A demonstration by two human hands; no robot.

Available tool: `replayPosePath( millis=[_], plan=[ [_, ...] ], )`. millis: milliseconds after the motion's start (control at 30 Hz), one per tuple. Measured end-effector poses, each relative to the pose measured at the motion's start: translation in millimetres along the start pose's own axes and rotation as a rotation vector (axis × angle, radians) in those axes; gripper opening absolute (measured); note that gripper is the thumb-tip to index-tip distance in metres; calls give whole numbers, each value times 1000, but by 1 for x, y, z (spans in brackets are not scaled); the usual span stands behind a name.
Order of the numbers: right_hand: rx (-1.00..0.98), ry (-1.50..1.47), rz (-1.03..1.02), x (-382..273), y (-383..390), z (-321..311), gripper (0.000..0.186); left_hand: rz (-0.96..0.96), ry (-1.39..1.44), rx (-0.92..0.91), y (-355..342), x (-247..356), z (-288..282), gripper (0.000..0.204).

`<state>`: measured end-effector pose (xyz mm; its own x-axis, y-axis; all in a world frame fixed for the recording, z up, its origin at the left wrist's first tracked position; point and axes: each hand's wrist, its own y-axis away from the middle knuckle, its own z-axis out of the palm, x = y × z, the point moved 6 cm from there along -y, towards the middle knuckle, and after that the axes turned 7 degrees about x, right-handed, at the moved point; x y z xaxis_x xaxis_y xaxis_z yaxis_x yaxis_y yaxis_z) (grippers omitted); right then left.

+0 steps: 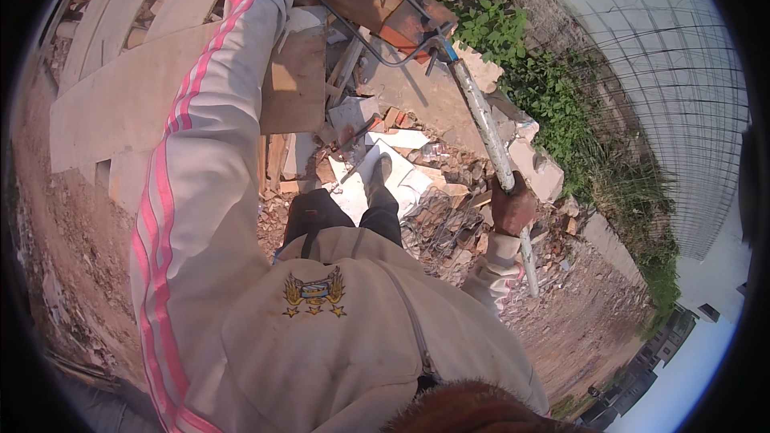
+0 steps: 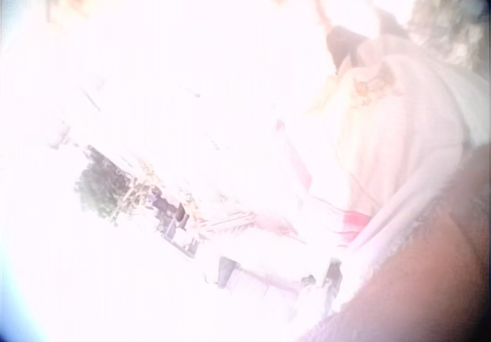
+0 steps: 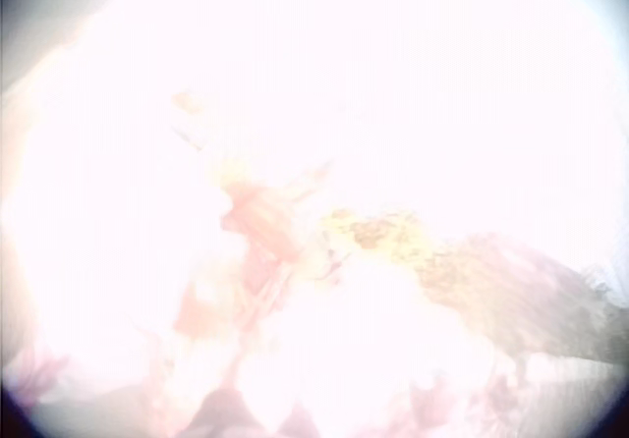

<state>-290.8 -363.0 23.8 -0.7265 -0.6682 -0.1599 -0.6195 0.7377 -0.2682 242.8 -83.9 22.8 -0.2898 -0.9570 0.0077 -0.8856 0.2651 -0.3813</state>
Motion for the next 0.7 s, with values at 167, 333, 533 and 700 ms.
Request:
replayPosePath(
  millis=[167, 333, 533, 700],
  plan=[
    [-8, 68, 186, -44, 76, -15, 40, 56, 44, 6, -8, 7, 7, 126],
    [-140, -38, 154, -50, 80, -21, 53, 87, 79, 10, -13, 12, 8, 127],
    [-536, -469, 121, -7, 82, -26, 67, 35, 77, -11, -15, 19, 3, 123],
    [-983, -662, 578, 110, 153, -13, 59, 27, 59, 24, -19, 17, 6, 125]
  ],
)
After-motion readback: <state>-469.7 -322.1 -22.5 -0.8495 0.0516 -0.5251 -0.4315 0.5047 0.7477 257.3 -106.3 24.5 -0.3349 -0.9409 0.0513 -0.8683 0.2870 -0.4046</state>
